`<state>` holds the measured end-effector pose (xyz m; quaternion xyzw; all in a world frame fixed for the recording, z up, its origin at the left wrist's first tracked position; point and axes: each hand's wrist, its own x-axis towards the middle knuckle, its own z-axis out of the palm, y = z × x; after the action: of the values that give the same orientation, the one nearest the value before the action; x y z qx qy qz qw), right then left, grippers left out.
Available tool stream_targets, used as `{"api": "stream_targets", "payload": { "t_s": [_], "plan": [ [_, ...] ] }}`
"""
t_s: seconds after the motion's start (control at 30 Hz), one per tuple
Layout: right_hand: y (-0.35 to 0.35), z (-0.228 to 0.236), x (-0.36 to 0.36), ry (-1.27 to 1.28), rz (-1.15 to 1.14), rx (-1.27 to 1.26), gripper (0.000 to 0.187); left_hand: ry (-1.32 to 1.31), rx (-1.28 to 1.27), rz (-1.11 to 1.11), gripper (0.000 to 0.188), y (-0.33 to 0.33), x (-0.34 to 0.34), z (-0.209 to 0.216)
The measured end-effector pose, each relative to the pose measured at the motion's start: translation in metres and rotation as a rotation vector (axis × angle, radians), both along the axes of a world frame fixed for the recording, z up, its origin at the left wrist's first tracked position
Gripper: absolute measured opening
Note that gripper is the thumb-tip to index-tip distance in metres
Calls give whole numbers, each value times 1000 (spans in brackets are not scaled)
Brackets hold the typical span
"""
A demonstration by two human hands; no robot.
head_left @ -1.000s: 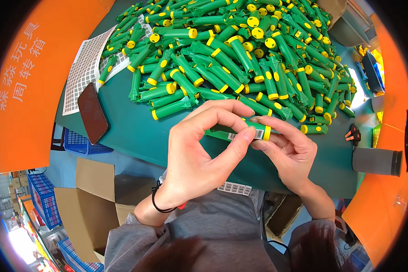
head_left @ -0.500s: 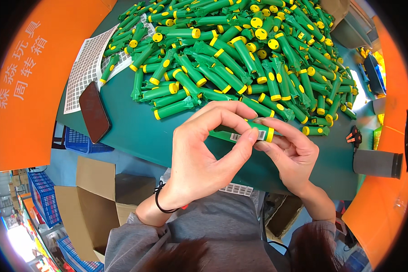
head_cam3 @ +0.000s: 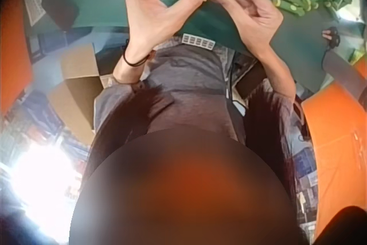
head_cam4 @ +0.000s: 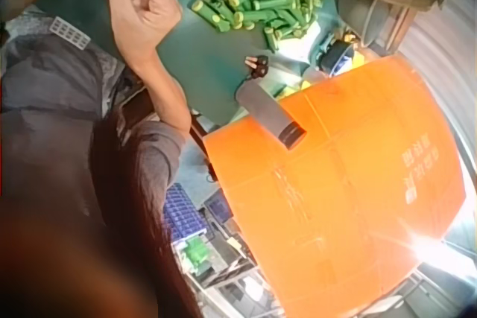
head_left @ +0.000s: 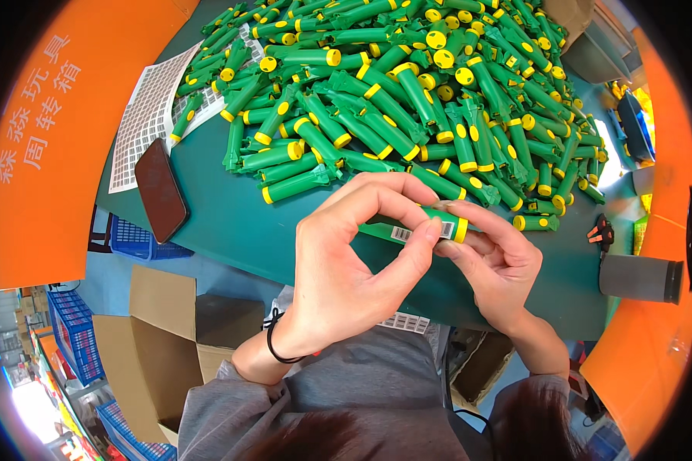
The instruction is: Applying small adhesive labels to plastic toy gun darts at a factory workbench.
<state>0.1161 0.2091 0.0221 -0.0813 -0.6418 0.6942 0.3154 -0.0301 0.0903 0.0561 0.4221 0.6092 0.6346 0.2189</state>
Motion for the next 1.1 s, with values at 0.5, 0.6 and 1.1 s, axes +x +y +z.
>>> {"api": "stream_targets", "payload": {
  "t_s": [0.5, 0.6, 1.1],
  "plan": [
    [-1, 0, 0, 45, -16, -25, 40, 37, 7, 37, 7, 2, 5, 0],
    [-1, -2, 3, -25, -56, -4, 39, 50, -4, 42, 7, 2, 6, -1],
    [0, 3, 3, -39, -97, 2, 37, 120, 36, 88, 9, 6, 10, -5]
  ]
}}
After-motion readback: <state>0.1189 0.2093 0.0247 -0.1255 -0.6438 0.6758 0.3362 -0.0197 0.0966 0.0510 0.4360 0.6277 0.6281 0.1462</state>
